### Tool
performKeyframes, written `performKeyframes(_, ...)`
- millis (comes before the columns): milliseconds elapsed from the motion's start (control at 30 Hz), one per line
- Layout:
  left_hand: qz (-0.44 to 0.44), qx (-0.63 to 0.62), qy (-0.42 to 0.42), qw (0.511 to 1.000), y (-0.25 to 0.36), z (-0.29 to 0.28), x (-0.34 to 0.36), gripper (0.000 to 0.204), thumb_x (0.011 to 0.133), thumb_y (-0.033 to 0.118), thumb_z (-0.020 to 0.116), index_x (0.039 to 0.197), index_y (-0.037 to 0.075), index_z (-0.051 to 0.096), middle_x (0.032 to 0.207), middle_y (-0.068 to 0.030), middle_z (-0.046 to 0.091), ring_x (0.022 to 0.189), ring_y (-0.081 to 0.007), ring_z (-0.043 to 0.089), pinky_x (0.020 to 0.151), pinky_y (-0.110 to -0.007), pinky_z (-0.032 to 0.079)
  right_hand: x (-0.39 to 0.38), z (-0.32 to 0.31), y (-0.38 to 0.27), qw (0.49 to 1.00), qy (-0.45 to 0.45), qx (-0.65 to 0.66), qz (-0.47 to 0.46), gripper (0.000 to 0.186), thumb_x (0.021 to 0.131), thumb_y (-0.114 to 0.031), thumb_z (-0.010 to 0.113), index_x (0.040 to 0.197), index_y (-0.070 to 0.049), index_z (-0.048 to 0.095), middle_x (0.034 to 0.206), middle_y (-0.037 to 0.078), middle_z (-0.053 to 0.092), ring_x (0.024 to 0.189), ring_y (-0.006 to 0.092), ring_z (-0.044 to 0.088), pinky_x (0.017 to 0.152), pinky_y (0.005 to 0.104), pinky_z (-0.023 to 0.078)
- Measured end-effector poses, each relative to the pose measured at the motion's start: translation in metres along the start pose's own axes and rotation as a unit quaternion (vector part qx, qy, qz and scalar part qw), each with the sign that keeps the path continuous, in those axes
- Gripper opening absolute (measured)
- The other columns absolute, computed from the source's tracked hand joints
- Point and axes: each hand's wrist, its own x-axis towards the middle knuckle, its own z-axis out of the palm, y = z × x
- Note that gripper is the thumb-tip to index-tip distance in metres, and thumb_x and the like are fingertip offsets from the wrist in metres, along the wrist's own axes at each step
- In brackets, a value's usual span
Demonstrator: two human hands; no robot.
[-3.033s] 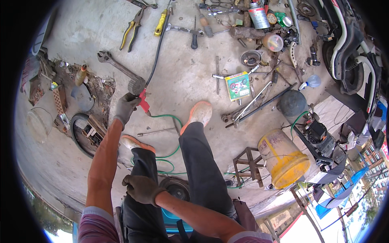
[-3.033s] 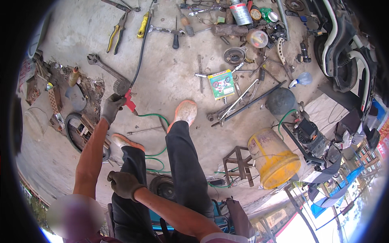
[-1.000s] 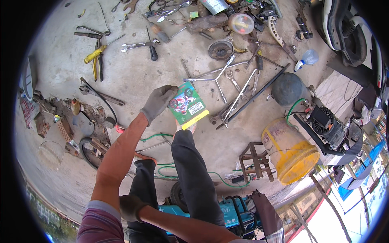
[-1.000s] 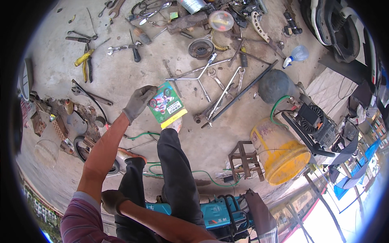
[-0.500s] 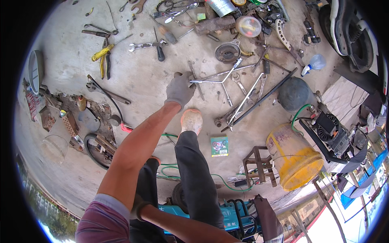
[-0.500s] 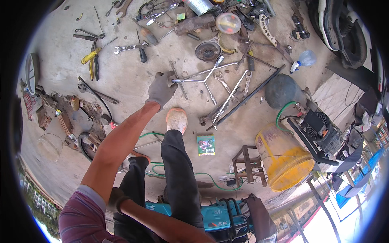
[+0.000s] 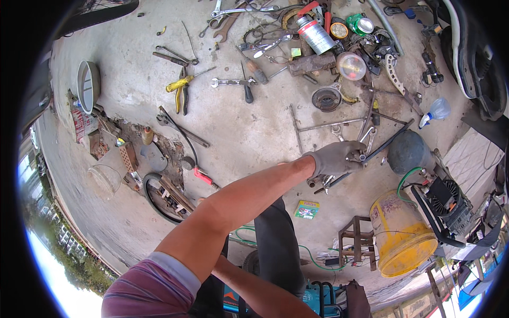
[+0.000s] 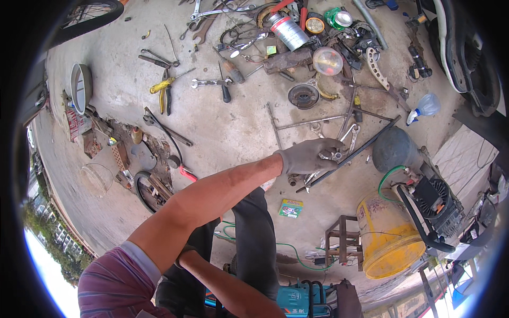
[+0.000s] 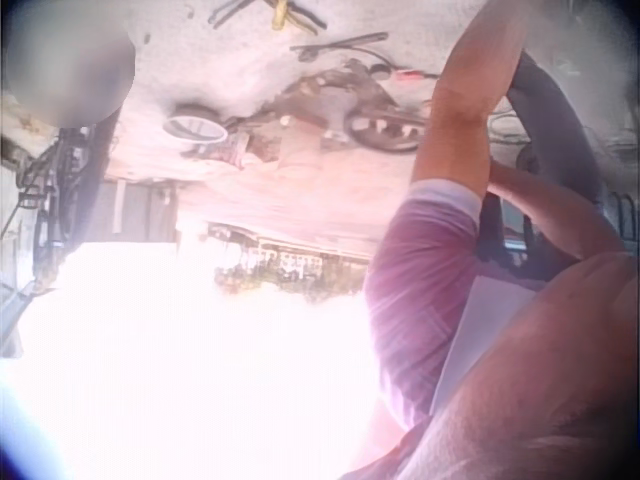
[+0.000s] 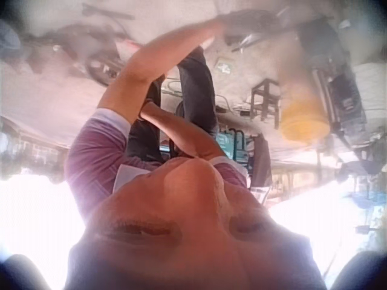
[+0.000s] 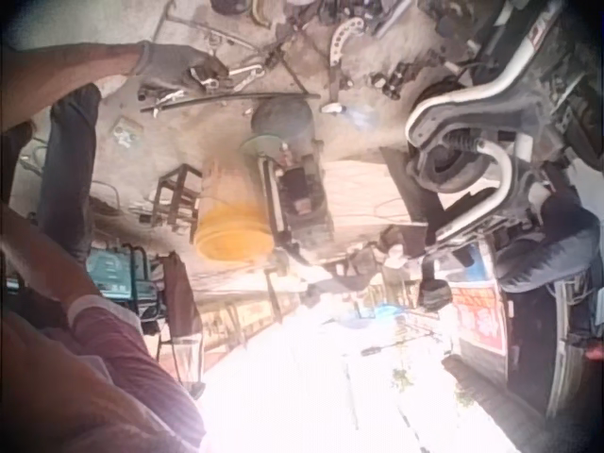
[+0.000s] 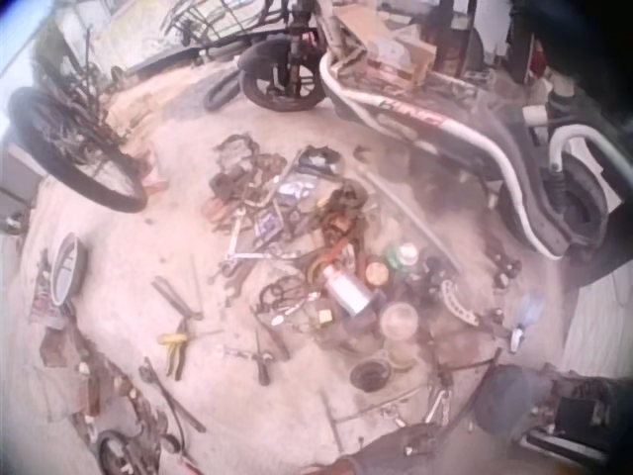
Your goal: The person clears a cluttered workshop floor by moving tools, a bucket, and a wooden stool. They then pick up a bicycle wheel and attach it to a bicycle frame, securing it in place.
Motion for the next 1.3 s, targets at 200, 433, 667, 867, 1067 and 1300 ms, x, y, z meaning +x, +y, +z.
performKeyframes(200,-0.052,0.051,-0.077,0.994,0.052,-0.009,-0.034,0.056,0.096,0.031,0.071,0.146,0.008,0.056,0.137,-0.0155,0.065,0.125,-0.0288,0.064,0.106,-0.038,0.051,0.023,-0.055,0.016,0.995,0.085,-0.043,-0.023,0.041,0.101,-0.036,0.054,0.132,-0.011,0.064,0.134,0.012,0.068,0.124,0.0327,0.063,0.104,0.0441,0.05)
performKeyframes(433,-0.157,0.236,0.018,0.959,0.036,-0.122,-0.104,0.051,0.096,0.031,0.07,0.14,0.007,0.06,0.129,-0.0177,0.069,0.117,-0.0309,0.068,0.102,-0.04,0.053,0.034,-0.173,-0.015,0.98,0.111,0.078,0.147,0.042,0.094,-0.032,0.062,0.125,-0.003,0.064,0.113,0.022,0.073,0.11,0.0377,0.068,0.094,0.0473,0.052)
performKeyframes(667,-0.198,0.202,0.121,0.952,0.01,-0.203,-0.115,0.047,0.094,0.03,0.069,0.133,0.004,0.065,0.118,-0.016,0.074,0.108,-0.0297,0.071,0.096,-0.038,0.055,0.026,-0.266,-0.034,0.947,0.276,0.044,0.161,0.026,0.096,-0.024,0.059,0.113,-0.008,0.068,0.104,0.019,0.074,0.098,0.0381,0.071,0.088,0.0463,0.054)
performKeyframes(867,-0.113,0.307,0.115,0.938,-0.01,-0.256,-0.069,0.046,0.093,0.031,0.069,0.13,0.004,0.066,0.112,-0.0158,0.074,0.104,-0.0305,0.071,0.092,-0.04,0.055,0.041,-0.35,-0.057,0.948,0.302,0.035,0.093,0.024,0.097,-0.022,0.057,0.113,-0.008,0.068,0.105,0.018,0.074,0.098,0.0389,0.071,0.09,0.0486,0.054)
performKeyframes(1067,-0.066,0.354,0.133,0.923,0.01,-0.361,-0.046,0.043,0.091,0.03,0.066,0.127,0.007,0.069,0.113,-0.0154,0.075,0.105,-0.0322,0.071,0.094,-0.042,0.054,0.041,-0.42,-0.07,0.96,0.273,-0.052,0.021,0.025,0.096,-0.016,0.06,0.116,-0.006,0.068,0.1,0.018,0.073,0.092,0.0354,0.072,0.086,0.0456,0.056)
performKeyframes(1300,-0.112,0.415,0.337,0.838,0.014,-0.464,-0.09,0.05,0.09,0.038,0.071,0.129,0.007,0.068,0.115,-0.0181,0.072,0.104,-0.0325,0.07,0.093,-0.043,0.055,0.068,-0.486,-0.012,0.935,0.277,-0.221,0.021,0.026,0.094,-0.016,0.064,0.116,-0.003,0.07,0.093,0.018,0.073,0.083,0.0288,0.071,0.077,0.0412,0.055)
